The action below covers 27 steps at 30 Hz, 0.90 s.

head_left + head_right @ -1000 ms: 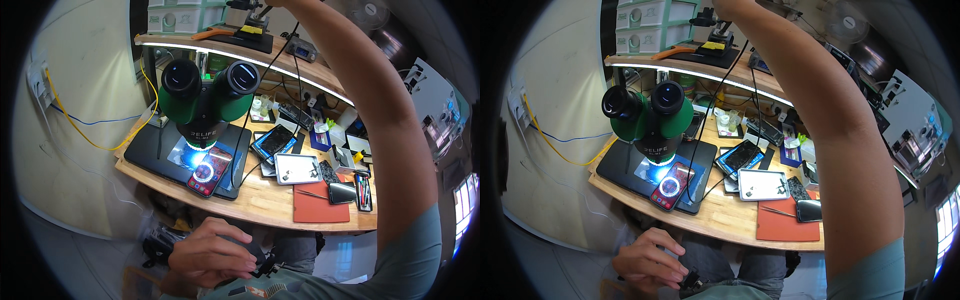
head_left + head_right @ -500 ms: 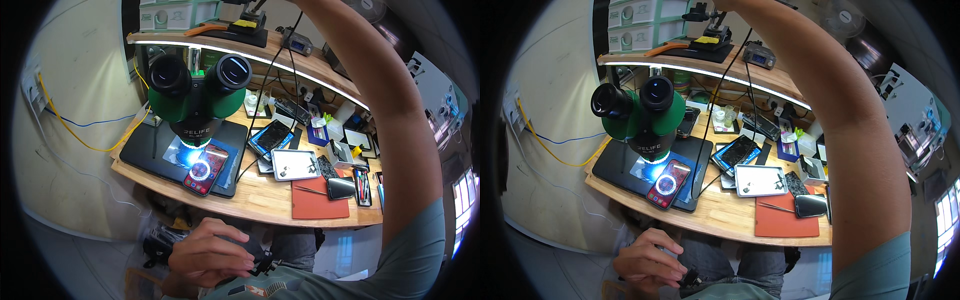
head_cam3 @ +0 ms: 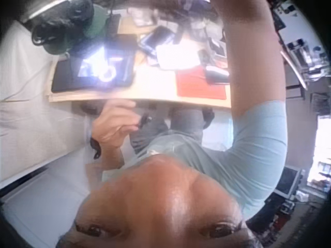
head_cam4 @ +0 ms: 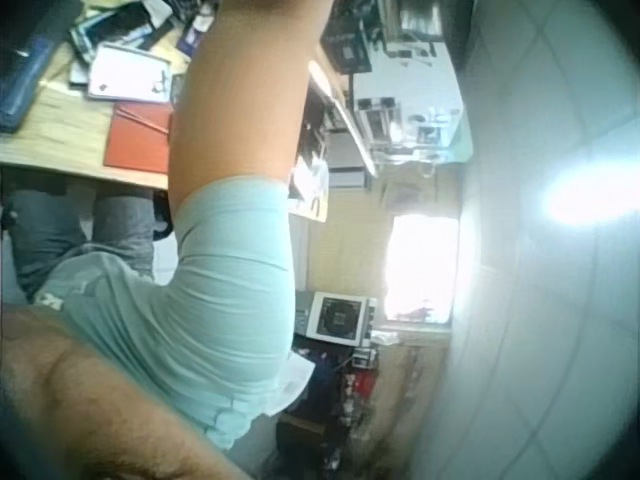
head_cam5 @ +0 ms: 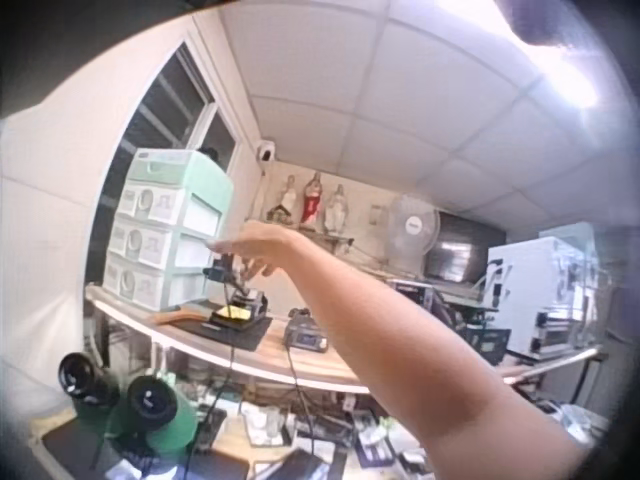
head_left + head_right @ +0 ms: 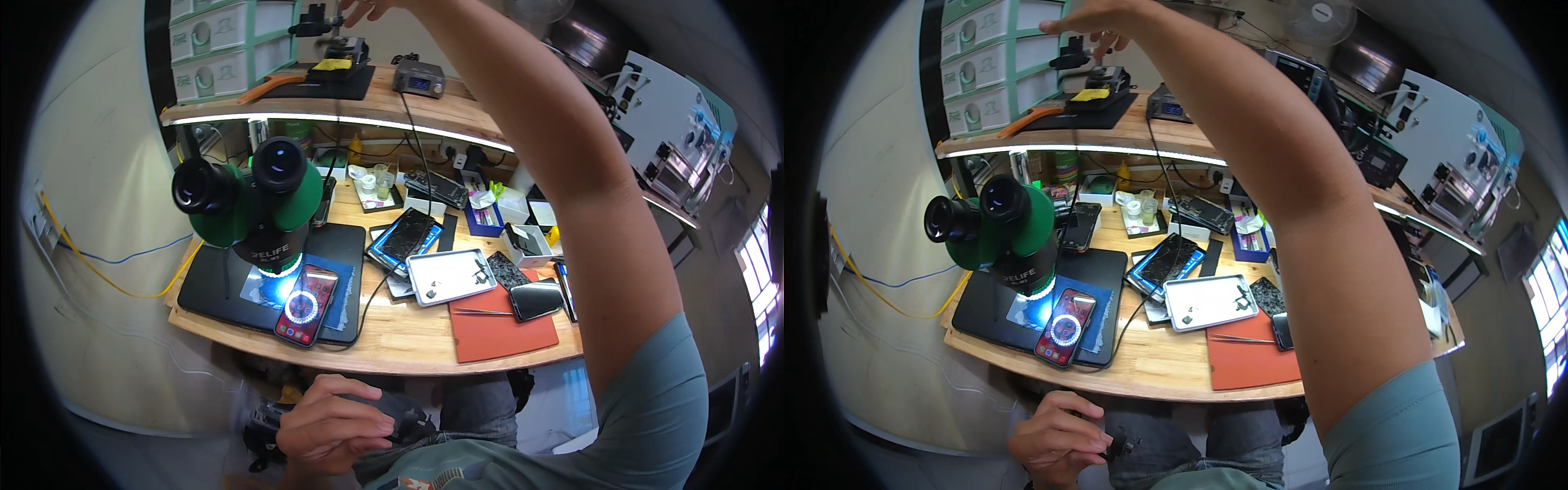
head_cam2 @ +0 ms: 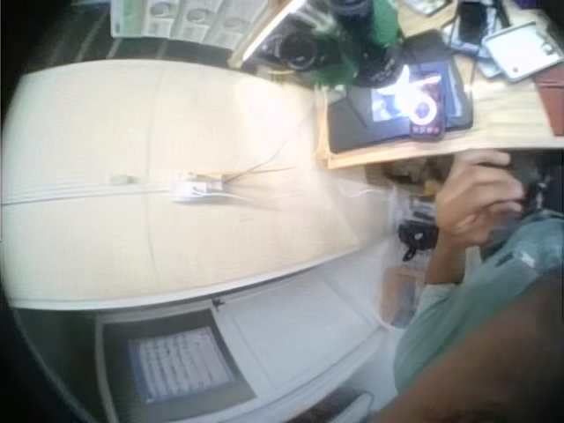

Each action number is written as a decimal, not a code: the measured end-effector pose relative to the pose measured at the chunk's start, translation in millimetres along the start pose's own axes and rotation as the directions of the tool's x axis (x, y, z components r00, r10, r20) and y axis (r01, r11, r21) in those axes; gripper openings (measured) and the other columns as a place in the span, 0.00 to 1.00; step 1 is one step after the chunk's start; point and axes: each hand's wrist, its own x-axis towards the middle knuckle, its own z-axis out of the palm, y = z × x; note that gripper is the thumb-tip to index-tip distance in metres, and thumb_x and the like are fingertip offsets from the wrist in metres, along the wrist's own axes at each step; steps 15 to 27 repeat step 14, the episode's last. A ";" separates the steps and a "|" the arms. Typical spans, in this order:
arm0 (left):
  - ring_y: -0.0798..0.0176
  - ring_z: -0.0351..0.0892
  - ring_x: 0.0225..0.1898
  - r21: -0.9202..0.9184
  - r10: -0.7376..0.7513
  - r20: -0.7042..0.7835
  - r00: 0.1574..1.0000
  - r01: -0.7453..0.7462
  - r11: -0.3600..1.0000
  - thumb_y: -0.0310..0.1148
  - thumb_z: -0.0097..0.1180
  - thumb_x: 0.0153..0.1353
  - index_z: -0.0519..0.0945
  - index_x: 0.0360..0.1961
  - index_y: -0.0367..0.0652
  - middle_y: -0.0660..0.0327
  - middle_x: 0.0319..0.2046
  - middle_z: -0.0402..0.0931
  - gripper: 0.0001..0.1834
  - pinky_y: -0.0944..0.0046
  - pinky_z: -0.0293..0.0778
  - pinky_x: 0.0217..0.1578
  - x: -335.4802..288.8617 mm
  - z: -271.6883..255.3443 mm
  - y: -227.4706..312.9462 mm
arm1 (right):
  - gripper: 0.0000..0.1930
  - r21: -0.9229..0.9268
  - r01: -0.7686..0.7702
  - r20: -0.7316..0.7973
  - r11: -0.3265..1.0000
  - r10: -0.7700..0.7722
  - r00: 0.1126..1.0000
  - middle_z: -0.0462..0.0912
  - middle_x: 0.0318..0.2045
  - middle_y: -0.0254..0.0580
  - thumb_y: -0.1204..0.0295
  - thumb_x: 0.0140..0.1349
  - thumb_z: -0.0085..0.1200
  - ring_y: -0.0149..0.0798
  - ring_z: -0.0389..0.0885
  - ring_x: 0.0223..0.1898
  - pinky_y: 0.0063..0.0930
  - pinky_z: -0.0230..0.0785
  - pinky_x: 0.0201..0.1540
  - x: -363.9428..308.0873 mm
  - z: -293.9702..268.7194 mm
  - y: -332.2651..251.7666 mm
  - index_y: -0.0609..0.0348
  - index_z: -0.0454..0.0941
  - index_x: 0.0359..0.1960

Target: The person sits at a workbench and uses a soldering iron and tweezers to solder a small electronic component. They repeatedly apply flux and solder to the component while holding it with tweezers, then place the component on the workbench.

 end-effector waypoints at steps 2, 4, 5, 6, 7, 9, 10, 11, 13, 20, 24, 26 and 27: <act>0.52 0.87 0.41 -0.024 -0.006 0.013 1.000 0.006 1.000 0.34 0.78 0.53 0.90 0.35 0.40 0.60 0.32 0.89 0.12 0.59 0.80 0.43 0.0 10.5 -11.6 | 0.44 0.010 0.009 -0.137 1.000 -0.008 0.991 0.79 0.60 0.71 0.39 0.59 0.66 0.64 0.83 0.60 0.59 0.72 0.65 -16.3 -5.3 12.6 0.63 0.76 0.67; 0.52 0.87 0.42 0.079 -0.049 0.015 0.999 0.048 0.996 0.34 0.79 0.53 0.90 0.35 0.39 0.60 0.31 0.89 0.12 0.58 0.80 0.43 -4.2 10.9 -8.7 | 0.46 0.024 0.087 -0.381 0.996 -0.071 0.922 0.79 0.61 0.71 0.34 0.57 0.65 0.67 0.82 0.59 0.63 0.66 0.70 -6.5 14.9 26.4 0.58 0.77 0.68; 0.51 0.87 0.42 -0.023 -0.046 0.028 0.999 0.046 0.999 0.35 0.79 0.52 0.90 0.34 0.39 0.60 0.31 0.89 0.13 0.57 0.80 0.43 0.1 23.8 -18.8 | 0.40 -0.119 0.071 -0.438 0.990 -0.117 0.891 0.81 0.57 0.68 0.41 0.57 0.64 0.65 0.84 0.56 0.60 0.68 0.66 -30.6 -3.4 48.4 0.58 0.79 0.63; 0.51 0.86 0.41 -0.077 -0.066 0.023 0.998 0.067 0.995 0.36 0.79 0.52 0.89 0.33 0.39 0.59 0.30 0.89 0.13 0.56 0.79 0.44 2.2 33.8 -26.8 | 0.33 -0.225 0.088 -0.466 0.970 -0.187 0.865 0.82 0.52 0.65 0.48 0.57 0.62 0.63 0.85 0.53 0.58 0.71 0.62 -55.8 -1.2 61.6 0.57 0.81 0.59; 0.51 0.86 0.41 0.025 -0.133 -0.041 0.990 0.134 0.991 0.37 0.80 0.51 0.89 0.32 0.39 0.59 0.29 0.88 0.14 0.55 0.78 0.44 -5.7 22.4 -17.6 | 0.27 -0.212 0.228 -0.484 0.950 -0.305 0.820 0.84 0.48 0.62 0.54 0.57 0.61 0.61 0.86 0.50 0.56 0.73 0.58 -55.4 41.7 49.4 0.57 0.84 0.55; 0.51 0.87 0.43 0.046 -0.119 -0.011 0.993 0.120 0.992 0.33 0.79 0.50 0.90 0.34 0.40 0.61 0.31 0.89 0.13 0.56 0.80 0.44 -5.5 21.5 -15.3 | 0.16 -0.355 0.324 -0.522 0.877 -0.474 0.709 0.87 0.39 0.56 0.68 0.57 0.58 0.58 0.88 0.44 0.51 0.78 0.50 -98.2 66.5 50.0 0.55 0.88 0.47; 0.52 0.87 0.43 0.036 -0.110 0.017 0.994 0.110 0.993 0.31 0.79 0.50 0.90 0.35 0.40 0.61 0.32 0.89 0.12 0.57 0.81 0.45 -2.6 26.1 -17.1 | 0.14 -0.438 0.340 -0.529 0.832 -0.544 0.651 0.89 0.34 0.53 0.75 0.57 0.57 0.56 0.89 0.41 0.49 0.81 0.46 -113.9 70.5 57.4 0.55 0.91 0.43; 0.52 0.87 0.44 0.016 -0.101 0.035 0.994 0.101 0.995 0.31 0.79 0.50 0.90 0.35 0.40 0.61 0.32 0.89 0.12 0.57 0.81 0.45 0.3 32.2 -19.1 | 0.14 -0.469 0.302 -0.498 0.830 -0.531 0.685 0.89 0.35 0.54 0.75 0.57 0.57 0.57 0.89 0.42 0.49 0.81 0.46 -120.5 73.0 65.2 0.55 0.91 0.42; 0.52 0.87 0.44 -0.024 -0.079 0.066 0.995 0.080 0.996 0.30 0.79 0.50 0.90 0.36 0.40 0.60 0.33 0.89 0.12 0.57 0.81 0.47 5.2 45.1 -22.1 | 0.14 -0.534 0.231 -0.437 0.814 -0.499 0.749 0.89 0.37 0.55 0.75 0.56 0.58 0.58 0.89 0.43 0.50 0.81 0.48 -123.9 82.7 79.1 0.54 0.91 0.42; 0.51 0.87 0.45 -0.034 -0.070 0.083 0.994 0.073 0.997 0.30 0.78 0.51 0.90 0.36 0.40 0.60 0.35 0.90 0.11 0.56 0.81 0.48 6.2 50.0 -22.5 | 0.17 -0.545 0.237 -0.424 0.804 -0.509 0.749 0.87 0.50 0.59 0.74 0.54 0.60 0.62 0.87 0.48 0.52 0.81 0.49 -122.9 88.8 83.4 0.51 0.90 0.46; 0.51 0.87 0.45 -0.034 -0.070 0.083 0.994 0.073 0.997 0.30 0.78 0.51 0.90 0.36 0.40 0.60 0.35 0.90 0.11 0.56 0.81 0.48 6.2 50.0 -22.5 | 0.17 -0.545 0.237 -0.424 0.804 -0.509 0.749 0.87 0.50 0.59 0.74 0.54 0.60 0.62 0.87 0.48 0.52 0.81 0.49 -122.9 88.8 83.4 0.51 0.90 0.46; 0.51 0.87 0.45 -0.034 -0.070 0.083 0.994 0.073 0.997 0.30 0.78 0.51 0.90 0.36 0.40 0.60 0.35 0.90 0.11 0.56 0.81 0.48 6.2 50.0 -22.5 | 0.17 -0.545 0.237 -0.424 0.804 -0.509 0.749 0.87 0.50 0.59 0.74 0.54 0.60 0.62 0.87 0.48 0.52 0.81 0.49 -122.9 88.8 83.4 0.51 0.90 0.46; 0.51 0.87 0.45 -0.034 -0.070 0.083 0.994 0.073 0.997 0.30 0.78 0.51 0.90 0.36 0.40 0.60 0.35 0.90 0.11 0.56 0.81 0.48 6.2 50.0 -22.5 | 0.17 -0.545 0.237 -0.424 0.804 -0.509 0.749 0.87 0.50 0.59 0.74 0.54 0.60 0.62 0.87 0.48 0.52 0.81 0.49 -122.9 88.8 83.4 0.51 0.90 0.46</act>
